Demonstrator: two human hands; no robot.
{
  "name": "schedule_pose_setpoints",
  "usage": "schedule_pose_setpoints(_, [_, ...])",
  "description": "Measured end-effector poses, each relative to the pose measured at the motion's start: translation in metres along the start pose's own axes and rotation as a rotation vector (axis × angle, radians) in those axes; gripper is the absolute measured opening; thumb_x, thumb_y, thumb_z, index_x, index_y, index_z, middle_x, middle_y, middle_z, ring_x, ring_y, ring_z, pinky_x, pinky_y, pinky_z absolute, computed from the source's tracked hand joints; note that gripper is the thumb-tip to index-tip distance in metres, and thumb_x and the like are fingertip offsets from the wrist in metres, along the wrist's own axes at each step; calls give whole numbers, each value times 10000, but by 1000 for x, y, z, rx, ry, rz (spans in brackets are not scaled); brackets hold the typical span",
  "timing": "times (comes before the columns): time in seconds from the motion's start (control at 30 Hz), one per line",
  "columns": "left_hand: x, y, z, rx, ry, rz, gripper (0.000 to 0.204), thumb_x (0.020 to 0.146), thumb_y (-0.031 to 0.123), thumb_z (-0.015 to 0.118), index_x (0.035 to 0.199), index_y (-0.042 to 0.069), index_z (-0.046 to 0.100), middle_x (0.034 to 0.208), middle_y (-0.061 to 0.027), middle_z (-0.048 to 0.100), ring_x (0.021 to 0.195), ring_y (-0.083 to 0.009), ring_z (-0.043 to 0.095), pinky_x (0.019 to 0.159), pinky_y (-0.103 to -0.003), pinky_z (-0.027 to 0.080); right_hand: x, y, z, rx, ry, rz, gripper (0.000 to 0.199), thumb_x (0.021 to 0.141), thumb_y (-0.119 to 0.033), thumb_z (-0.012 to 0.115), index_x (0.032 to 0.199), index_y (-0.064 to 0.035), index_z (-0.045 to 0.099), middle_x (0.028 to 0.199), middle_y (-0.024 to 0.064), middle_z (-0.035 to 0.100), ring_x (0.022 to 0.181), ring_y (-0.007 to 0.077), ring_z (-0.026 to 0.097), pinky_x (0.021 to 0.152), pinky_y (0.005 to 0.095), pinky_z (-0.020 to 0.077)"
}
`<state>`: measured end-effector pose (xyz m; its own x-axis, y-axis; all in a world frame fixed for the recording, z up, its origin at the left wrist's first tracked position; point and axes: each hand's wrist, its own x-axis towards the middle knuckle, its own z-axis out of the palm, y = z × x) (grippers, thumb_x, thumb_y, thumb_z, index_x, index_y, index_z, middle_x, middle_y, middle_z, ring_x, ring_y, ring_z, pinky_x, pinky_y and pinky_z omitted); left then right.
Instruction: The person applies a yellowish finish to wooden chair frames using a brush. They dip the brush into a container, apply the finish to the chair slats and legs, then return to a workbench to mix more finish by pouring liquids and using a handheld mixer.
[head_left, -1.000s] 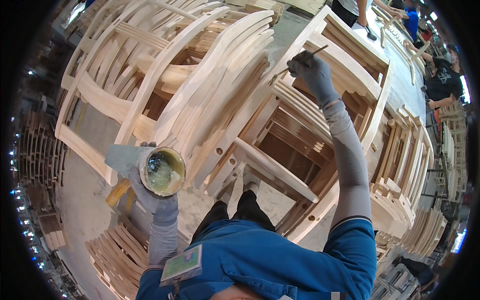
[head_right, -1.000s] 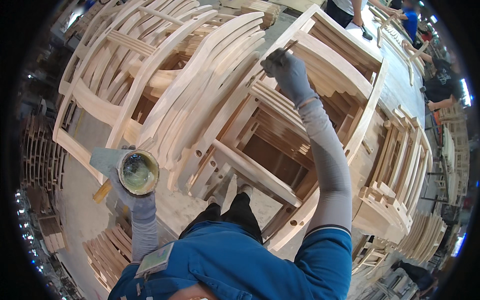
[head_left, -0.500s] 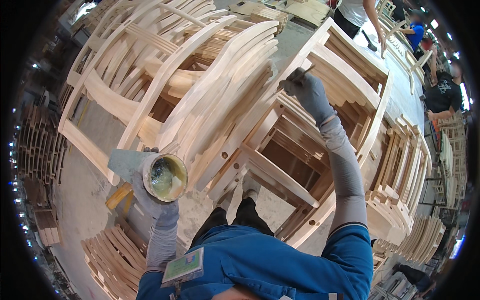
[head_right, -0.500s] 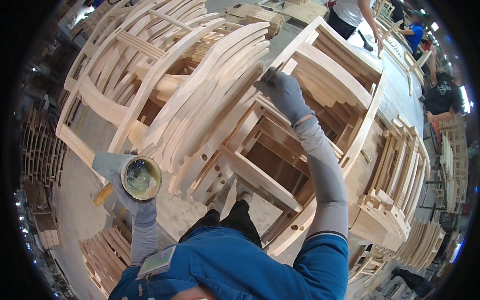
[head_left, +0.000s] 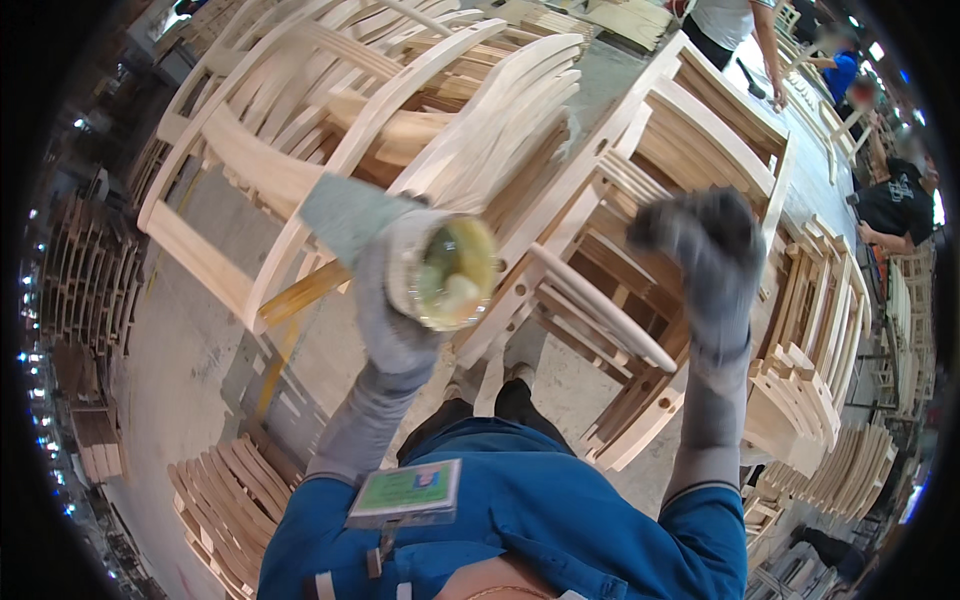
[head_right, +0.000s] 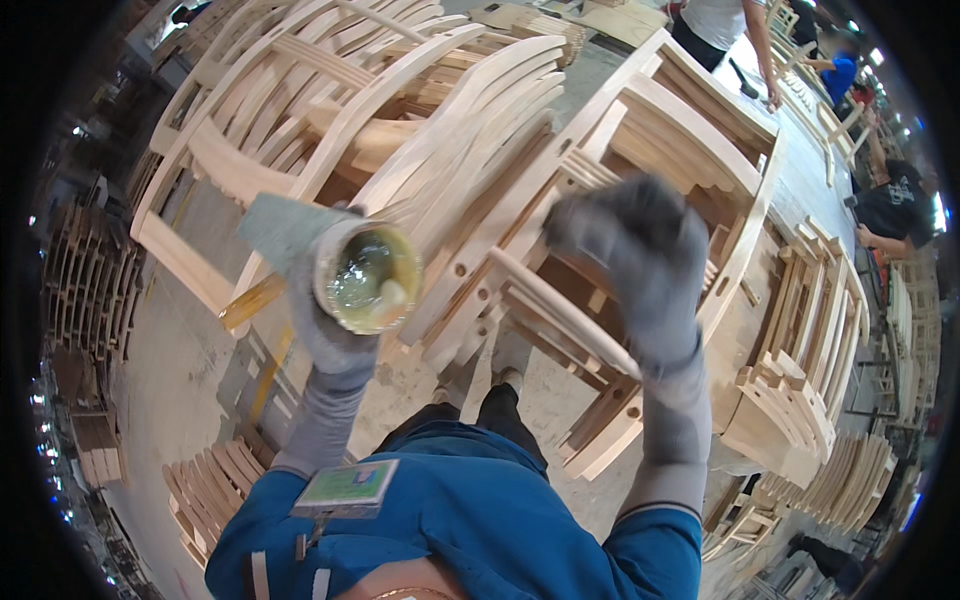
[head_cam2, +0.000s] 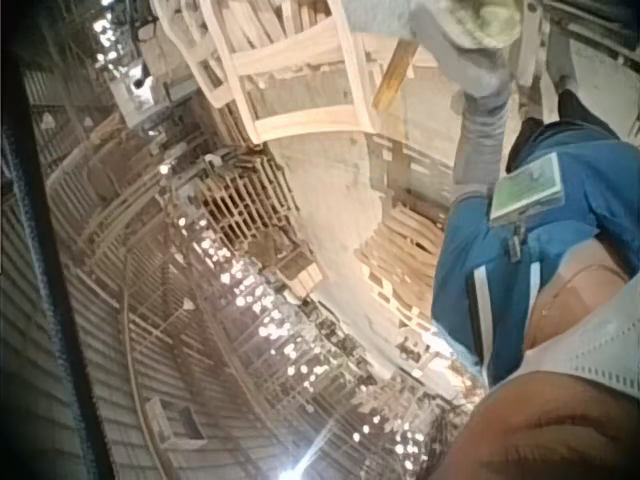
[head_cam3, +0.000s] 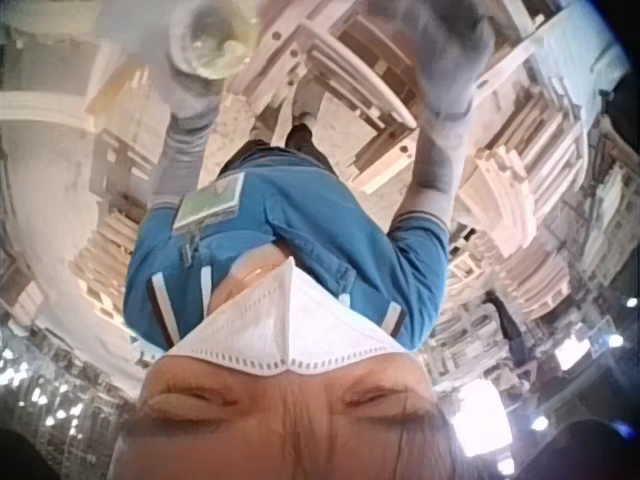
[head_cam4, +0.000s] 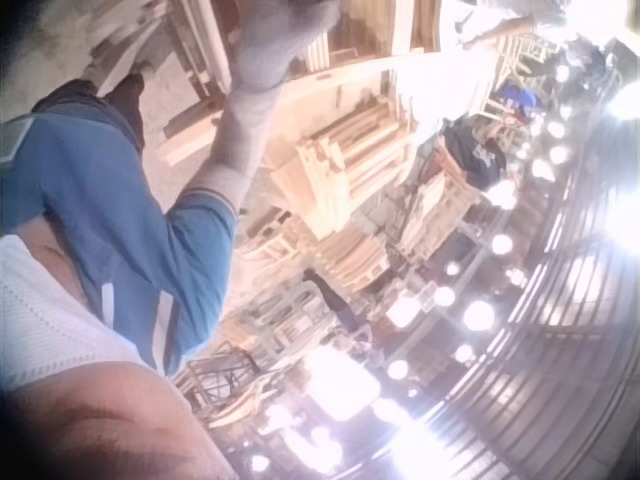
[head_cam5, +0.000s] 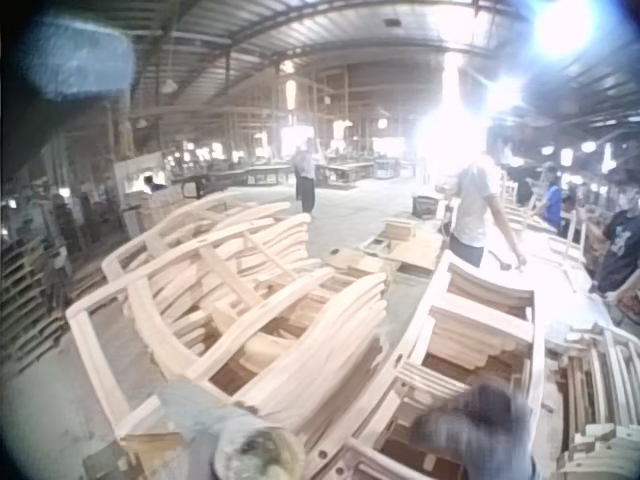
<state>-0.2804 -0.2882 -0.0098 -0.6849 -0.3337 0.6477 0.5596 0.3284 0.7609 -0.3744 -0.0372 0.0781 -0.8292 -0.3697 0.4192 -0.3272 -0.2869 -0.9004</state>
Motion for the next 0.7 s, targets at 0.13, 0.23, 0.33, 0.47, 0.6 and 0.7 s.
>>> schedule_pose_setpoints(0.13, [11,40,21,-656,20,-315,550,896,333,471,1291,-33,358,1237,-210,466,1156,-296,470,1034,-404,361,-53,0,58,-444,2,-340,220,731,-19,745,889,16,597,872,162,672,788,198,672,632,276,548])
schedule_pose_setpoints(0.23, [3,43,14,-836,15,-253,621,900,413,402,1328,-29,313,1270,-223,432,1186,-315,442,1055,-429,331,-93,7,90,-326,144,-217,169,754,-22,720,869,8,599,924,186,663,798,239,680,647,278,549])
schedule_pose_setpoints(0.33, [3,46,10,-1292,-18,-204,652,880,420,422,1350,-12,292,1293,-217,412,1196,-321,432,1048,-450,338,-121,-6,105,-550,-20,-384,117,831,-22,634,931,17,587,951,193,656,831,265,674,673,314,561])
schedule_pose_setpoints(0.47, [0,58,8,-1918,-71,-250,682,855,452,447,1358,16,298,1315,-188,406,1189,-334,447,1044,-480,346,-153,-13,109,-111,-62,-356,203,860,-59,570,1018,66,589,1036,263,611,1022,326,611,858,408,513])
schedule_pose_setpoints(0.6, [-4,71,8,-1688,-96,-307,730,824,493,488,1360,34,301,1314,-165,403,1179,-359,461,1036,-495,363,-152,-27,121,-69,166,-71,98,815,8,614,898,23,564,1070,270,592,1060,331,583,865,427,503])
schedule_pose_setpoints(0.7, [-4,76,10,-1334,-115,-338,740,806,500,510,1349,40,308,1287,-154,410,1172,-368,466,1031,-498,373,-156,-15,129,89,239,-146,113,849,42,567,952,4,542,1064,277,593,1034,325,600,811,404,531])
